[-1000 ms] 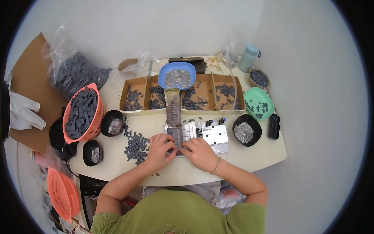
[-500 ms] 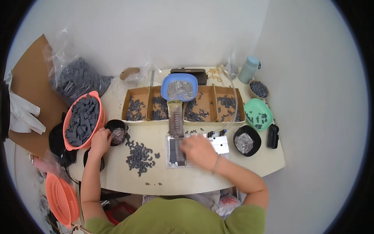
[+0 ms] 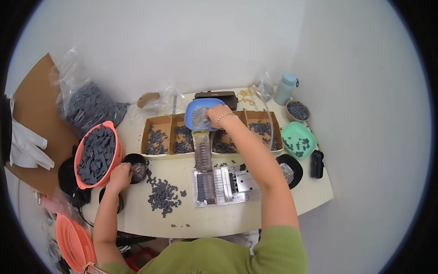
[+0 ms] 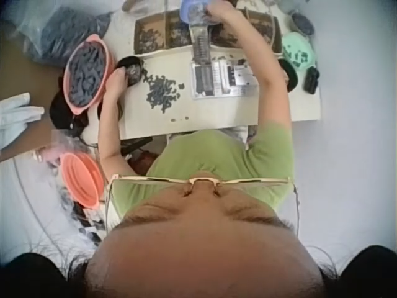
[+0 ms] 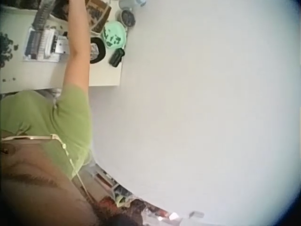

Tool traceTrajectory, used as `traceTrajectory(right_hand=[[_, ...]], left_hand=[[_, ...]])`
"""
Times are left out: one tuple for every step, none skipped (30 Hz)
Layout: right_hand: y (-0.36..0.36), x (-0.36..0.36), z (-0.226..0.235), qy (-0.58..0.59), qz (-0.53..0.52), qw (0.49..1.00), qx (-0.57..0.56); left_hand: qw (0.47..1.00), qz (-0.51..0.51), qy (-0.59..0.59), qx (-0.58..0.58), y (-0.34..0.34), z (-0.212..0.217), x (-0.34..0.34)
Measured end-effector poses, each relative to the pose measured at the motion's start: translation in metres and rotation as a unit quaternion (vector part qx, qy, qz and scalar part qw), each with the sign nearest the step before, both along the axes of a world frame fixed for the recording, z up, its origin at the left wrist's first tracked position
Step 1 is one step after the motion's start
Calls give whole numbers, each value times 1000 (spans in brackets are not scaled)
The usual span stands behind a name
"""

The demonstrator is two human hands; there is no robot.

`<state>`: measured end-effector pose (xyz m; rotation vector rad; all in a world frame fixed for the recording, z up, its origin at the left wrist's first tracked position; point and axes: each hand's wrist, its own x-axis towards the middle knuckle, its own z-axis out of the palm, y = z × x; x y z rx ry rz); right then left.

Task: Sorting small plastic and metal components into bins and onto a slider tool for preparation.

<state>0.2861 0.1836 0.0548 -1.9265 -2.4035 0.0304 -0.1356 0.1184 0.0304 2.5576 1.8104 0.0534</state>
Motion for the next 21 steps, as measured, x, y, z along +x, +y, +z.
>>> traceTrajectory(right_hand=[[2,0,6,-4,2,1000,-21],[3,0,4,-3,0,1000,-21],[4,1,2,-4,1,1000,-25],[3,2,1,-6,2,1000,-29],[1,4,0,-5,0,1000,-29],[-2,6,-2,-11,10,1000,-2],[-4,7,-2,-17,23,999,27],[-4,7,-2,-16,23,999,27],[-4,7,-4,-12,27,999,40],[-5,8,-3,-9,30,998,53],[-6,8,-3,-9,28,998,52],[-7,8,-2,-5,21,998,61],[-9,6,-2,1,16,997,70],[-10,5,-2,3,17,997,70],[-11,5,-2,3,6,997,72],[-12,4,-2,2,-6,997,72],[-12,5,-3,3,-5,997,71],[-12,7,-6,6,-12,996,83],[-13,7,-5,7,-19,995,96],[-14,7,-5,8,-17,995,96],[-17,7,-5,11,-27,995,99]], left_hand=[[1000,-2,1,0,1,1,-1],[1000,3,-8,-11,2,2,-2],[1000,8,-18,-21,2,4,-2],[1000,7,-17,-22,1,7,1],[999,-5,-14,-32,-1,11,5],[999,-17,-10,-42,-2,13,7],[999,-17,-9,-42,-2,11,7],[999,-16,4,-30,0,7,6],[1000,-15,16,-18,1,5,5],[1000,-17,17,-19,2,4,5],[999,-19,25,-20,2,3,6],[999,-21,33,-21,3,2,6],[999,-20,35,-21,4,1,6],[999,-13,34,-16,5,-1,5],[999,-5,32,-10,5,-2,5],[999,-5,33,-11,4,-1,5],[1000,-16,24,-4,3,0,6],[1000,-26,15,3,2,1,6],[1000,-25,16,3,1,2,7],[999,-24,23,-1,0,3,8],[999,-22,30,-5,0,4,9]])
